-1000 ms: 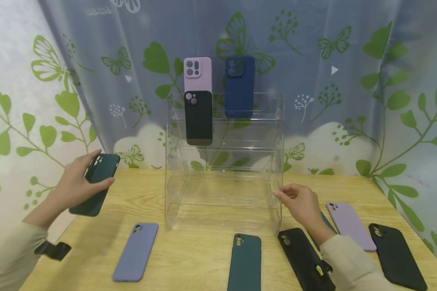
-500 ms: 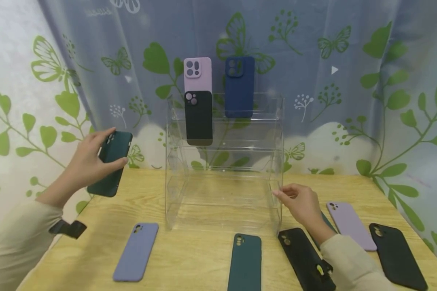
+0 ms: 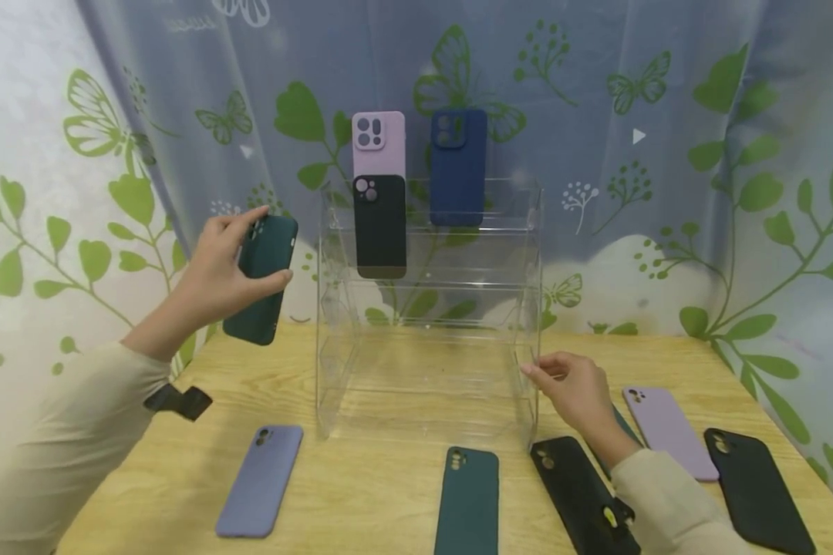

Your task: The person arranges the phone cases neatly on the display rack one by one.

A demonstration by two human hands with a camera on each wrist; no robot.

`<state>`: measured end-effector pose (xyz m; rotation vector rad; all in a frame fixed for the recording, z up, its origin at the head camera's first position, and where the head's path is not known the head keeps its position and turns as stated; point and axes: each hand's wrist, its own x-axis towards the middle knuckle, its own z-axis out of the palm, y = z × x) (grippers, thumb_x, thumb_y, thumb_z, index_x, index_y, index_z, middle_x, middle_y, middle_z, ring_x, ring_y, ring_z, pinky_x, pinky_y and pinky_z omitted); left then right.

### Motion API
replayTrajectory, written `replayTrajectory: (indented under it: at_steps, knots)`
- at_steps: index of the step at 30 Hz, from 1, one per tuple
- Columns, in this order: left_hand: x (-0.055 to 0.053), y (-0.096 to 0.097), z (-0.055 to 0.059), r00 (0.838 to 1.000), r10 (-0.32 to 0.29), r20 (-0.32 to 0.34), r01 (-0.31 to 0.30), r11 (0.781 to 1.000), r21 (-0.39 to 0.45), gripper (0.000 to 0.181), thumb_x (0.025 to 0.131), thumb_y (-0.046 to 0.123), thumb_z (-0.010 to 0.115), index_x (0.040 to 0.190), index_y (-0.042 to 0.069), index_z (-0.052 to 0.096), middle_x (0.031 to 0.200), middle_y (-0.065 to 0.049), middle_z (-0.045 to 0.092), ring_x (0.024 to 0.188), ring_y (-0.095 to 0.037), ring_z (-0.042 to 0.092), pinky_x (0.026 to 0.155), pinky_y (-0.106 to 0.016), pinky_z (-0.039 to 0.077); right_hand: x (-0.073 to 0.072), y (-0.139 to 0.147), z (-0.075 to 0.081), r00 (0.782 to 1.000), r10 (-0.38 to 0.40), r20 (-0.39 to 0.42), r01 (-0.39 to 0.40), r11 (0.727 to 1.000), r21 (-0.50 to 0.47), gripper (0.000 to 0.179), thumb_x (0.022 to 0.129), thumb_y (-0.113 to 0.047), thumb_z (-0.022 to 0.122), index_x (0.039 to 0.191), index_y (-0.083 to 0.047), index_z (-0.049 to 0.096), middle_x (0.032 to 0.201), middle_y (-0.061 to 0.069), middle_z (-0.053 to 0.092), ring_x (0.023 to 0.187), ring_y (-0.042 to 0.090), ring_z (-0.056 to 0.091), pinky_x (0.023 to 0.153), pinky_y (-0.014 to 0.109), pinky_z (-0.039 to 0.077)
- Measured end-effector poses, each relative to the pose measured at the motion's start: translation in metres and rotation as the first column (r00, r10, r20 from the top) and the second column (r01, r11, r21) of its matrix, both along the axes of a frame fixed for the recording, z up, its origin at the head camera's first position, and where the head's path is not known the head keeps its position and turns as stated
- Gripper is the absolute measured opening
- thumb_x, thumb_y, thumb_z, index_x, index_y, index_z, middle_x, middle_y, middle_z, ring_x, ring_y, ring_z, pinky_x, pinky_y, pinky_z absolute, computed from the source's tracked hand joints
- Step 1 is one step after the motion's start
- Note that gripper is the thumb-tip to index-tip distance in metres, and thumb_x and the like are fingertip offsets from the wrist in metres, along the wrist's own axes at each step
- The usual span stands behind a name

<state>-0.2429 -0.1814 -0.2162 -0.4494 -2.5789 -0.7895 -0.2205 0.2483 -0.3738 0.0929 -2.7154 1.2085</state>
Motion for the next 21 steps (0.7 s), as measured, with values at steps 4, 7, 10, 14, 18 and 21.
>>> replayTrajectory:
  at_steps: [4, 7, 10, 14, 18, 21]
  knots:
    - [-0.005, 0.016, 0.007, 1.0, -0.01, -0.019, 0.011, 0.999, 0.037, 0.084, 0.083, 0.034, 0.071, 0.152, 0.017, 0.027, 0.143, -0.022, 0.026, 0.125, -0.041, 0.029, 0.09, -0.058, 0.037, 0.0, 0.0, 0.0, 1.0, -0.003, 0.009, 0.003, 1.0, -0.003, 0.058, 0.091, -0.049, 0.061, 0.122, 0.0, 0.062, 0.106, 0.018, 0.068, 0.088, 0.03, 0.068, 0.068, 0.037, 0.057]
    - [-0.009, 0.028, 0.012, 0.999, -0.013, -0.036, 0.015, 0.998, 0.068, 0.085, 0.083, 0.035, 0.072, 0.152, 0.018, 0.027, 0.143, -0.02, 0.026, 0.126, -0.039, 0.029, 0.094, -0.057, 0.036, 0.001, -0.001, 0.001, 1.0, -0.005, 0.013, 0.005, 1.0, -0.004, 0.058, 0.091, -0.049, 0.061, 0.122, 0.0, 0.062, 0.106, 0.018, 0.068, 0.088, 0.03, 0.068, 0.069, 0.037, 0.057]
    - [-0.013, 0.041, 0.017, 0.999, -0.013, -0.049, 0.018, 0.996, 0.09, 0.086, 0.082, 0.036, 0.073, 0.152, 0.019, 0.027, 0.144, -0.019, 0.025, 0.129, -0.037, 0.028, 0.098, -0.056, 0.035, 0.002, -0.001, 0.001, 1.0, -0.009, 0.013, 0.009, 1.0, 0.001, 0.057, 0.091, -0.048, 0.06, 0.122, 0.0, 0.062, 0.106, 0.018, 0.068, 0.086, 0.027, 0.068, 0.069, 0.037, 0.057]
    - [-0.018, 0.059, 0.022, 0.999, -0.007, -0.052, 0.013, 0.993, 0.118, 0.086, 0.081, 0.037, 0.073, 0.151, 0.019, 0.028, 0.143, -0.018, 0.026, 0.129, -0.034, 0.029, 0.099, -0.053, 0.036, 0.002, -0.001, 0.0, 1.0, -0.01, 0.012, 0.01, 1.0, -0.003, 0.055, 0.092, -0.047, 0.06, 0.121, -0.001, 0.062, 0.105, 0.017, 0.068, 0.086, 0.026, 0.068, 0.068, 0.036, 0.057]
    - [-0.023, 0.076, 0.024, 0.998, -0.012, -0.059, 0.022, 0.987, 0.157, 0.086, 0.08, 0.038, 0.073, 0.151, 0.018, 0.028, 0.142, -0.017, 0.026, 0.126, -0.032, 0.029, 0.097, -0.049, 0.036, 0.001, -0.002, 0.0, 1.0, -0.005, 0.013, 0.005, 1.0, -0.007, 0.054, 0.092, -0.046, 0.061, 0.122, -0.001, 0.062, 0.105, 0.017, 0.068, 0.086, 0.027, 0.068, 0.068, 0.037, 0.057]
    - [-0.027, 0.09, 0.025, 0.997, -0.022, -0.069, 0.034, 0.983, 0.179, 0.086, 0.081, 0.037, 0.074, 0.151, 0.018, 0.028, 0.142, -0.016, 0.025, 0.125, -0.03, 0.028, 0.098, -0.047, 0.036, 0.001, -0.001, 0.001, 1.0, -0.003, 0.01, 0.003, 1.0, 0.003, 0.055, 0.092, -0.047, 0.06, 0.122, -0.001, 0.062, 0.106, 0.017, 0.068, 0.087, 0.027, 0.068, 0.068, 0.037, 0.057]
